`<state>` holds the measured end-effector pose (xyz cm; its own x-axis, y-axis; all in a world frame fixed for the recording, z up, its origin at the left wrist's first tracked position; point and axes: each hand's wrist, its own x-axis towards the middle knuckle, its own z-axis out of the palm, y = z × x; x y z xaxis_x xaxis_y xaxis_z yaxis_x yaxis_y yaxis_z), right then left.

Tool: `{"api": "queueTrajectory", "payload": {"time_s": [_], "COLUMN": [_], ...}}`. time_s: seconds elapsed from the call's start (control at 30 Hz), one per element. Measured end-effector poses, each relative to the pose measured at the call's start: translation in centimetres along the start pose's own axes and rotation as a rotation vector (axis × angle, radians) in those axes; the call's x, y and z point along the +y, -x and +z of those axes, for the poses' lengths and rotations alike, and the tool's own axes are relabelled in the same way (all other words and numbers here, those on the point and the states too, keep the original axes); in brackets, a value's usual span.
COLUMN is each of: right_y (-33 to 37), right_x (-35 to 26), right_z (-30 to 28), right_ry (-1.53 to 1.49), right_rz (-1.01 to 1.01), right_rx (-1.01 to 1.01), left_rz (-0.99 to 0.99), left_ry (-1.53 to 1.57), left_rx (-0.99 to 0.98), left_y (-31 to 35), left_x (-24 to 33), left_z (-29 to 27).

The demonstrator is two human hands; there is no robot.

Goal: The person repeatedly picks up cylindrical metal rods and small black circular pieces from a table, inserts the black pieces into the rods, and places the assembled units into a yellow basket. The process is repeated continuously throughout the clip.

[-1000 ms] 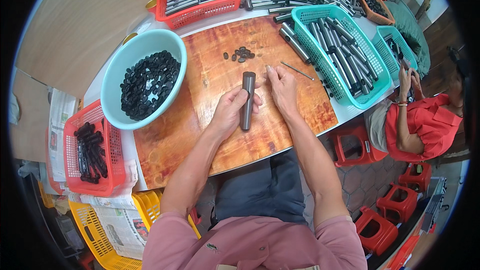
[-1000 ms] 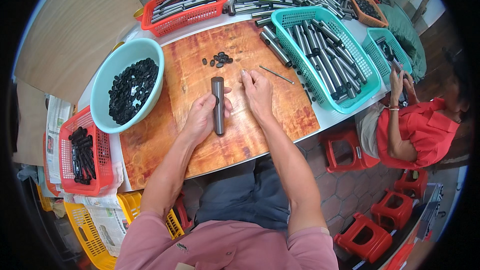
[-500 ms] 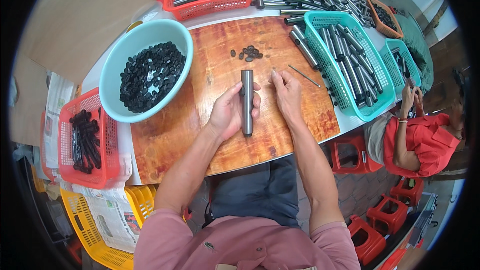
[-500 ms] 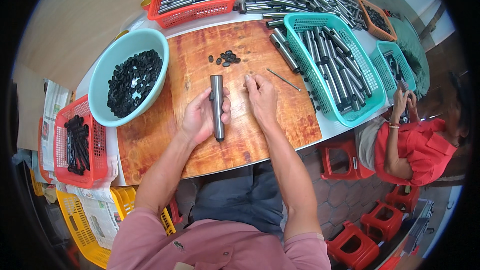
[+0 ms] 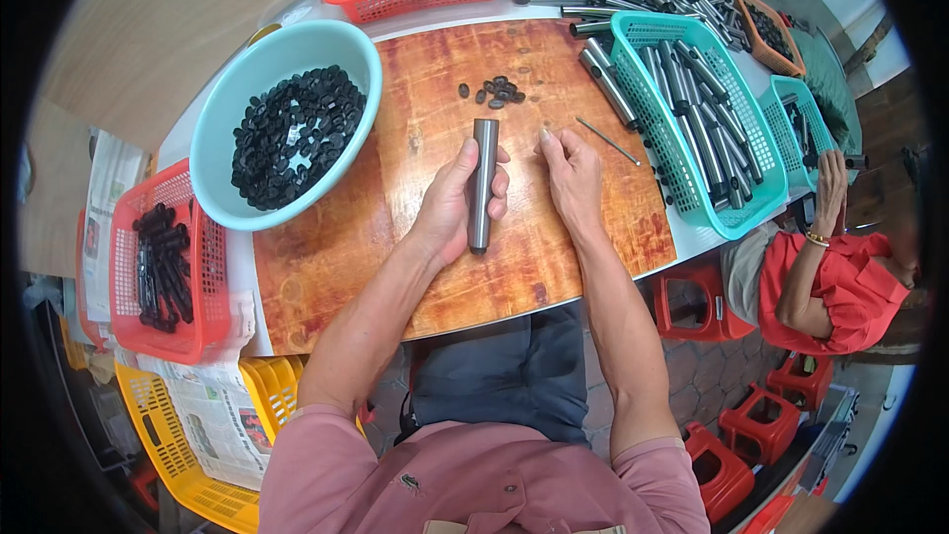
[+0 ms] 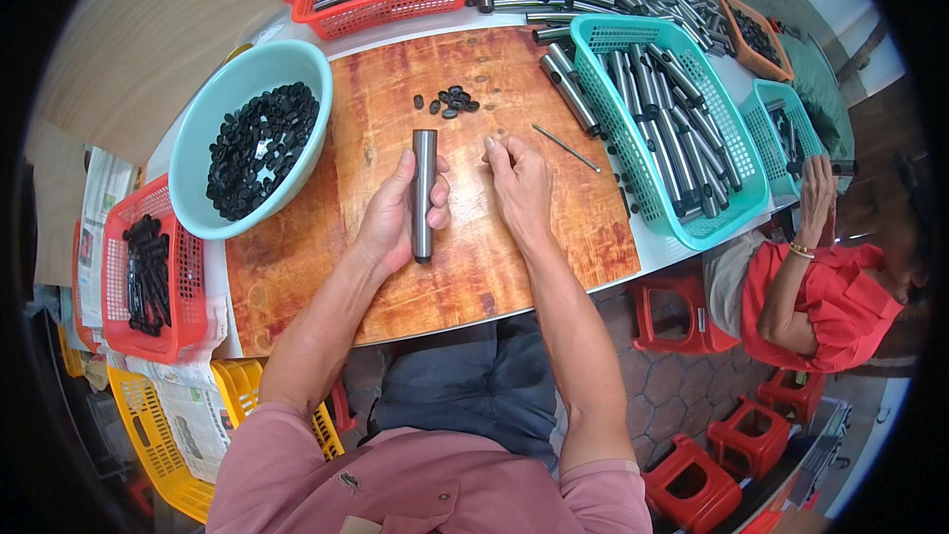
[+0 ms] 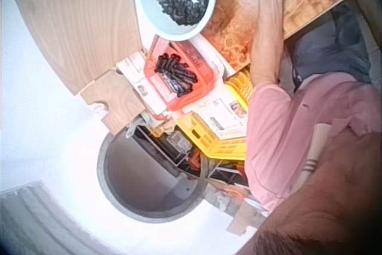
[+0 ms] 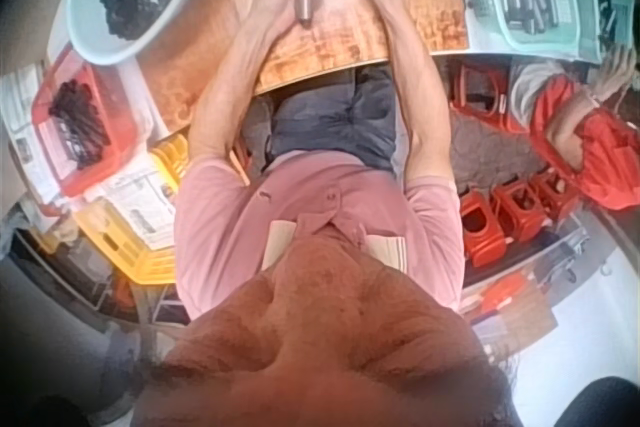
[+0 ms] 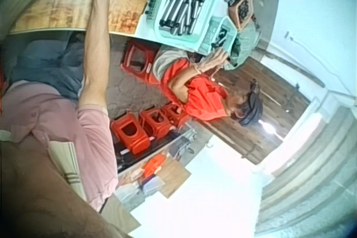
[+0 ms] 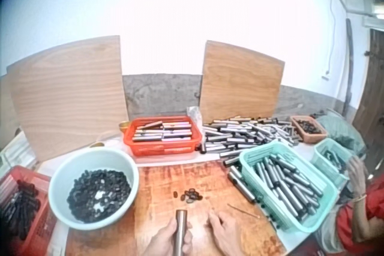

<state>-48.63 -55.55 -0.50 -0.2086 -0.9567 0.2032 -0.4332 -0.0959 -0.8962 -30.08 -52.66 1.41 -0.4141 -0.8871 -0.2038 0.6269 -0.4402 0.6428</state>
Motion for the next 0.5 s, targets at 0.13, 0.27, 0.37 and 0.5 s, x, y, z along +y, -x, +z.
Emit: {"api": "queueTrajectory", "payload": {"time_s": [0.13,0.27,0.37,0.5], "right_y": [0.01,0.0,0.06,0.01], "right_x": [0.02,-0.14,-0.04,-0.07], "right_z": [0.07,-0.19,-0.02,-0.17], "right_ry": [0.007,0.05,0.002,0.019], "right_rz": [0.028,0.009,-0.006,0.012], "right_rx": [-0.01,-0.018,-0.016,-0.019], "left_rz": [0.054,0.084,0.151,0.167], "left_ry": [-0.11,-0.182,-0.286,-0.326], "left_rx": [-0.021,-0.108,-0.173,-0.226], "left_y": [0.05,0.17,0.34,0.58], "left_x": [0.26,0.14,-0.33,-0.51], "left_z": [-0.42,-0.42,-0.09,0.21]}}
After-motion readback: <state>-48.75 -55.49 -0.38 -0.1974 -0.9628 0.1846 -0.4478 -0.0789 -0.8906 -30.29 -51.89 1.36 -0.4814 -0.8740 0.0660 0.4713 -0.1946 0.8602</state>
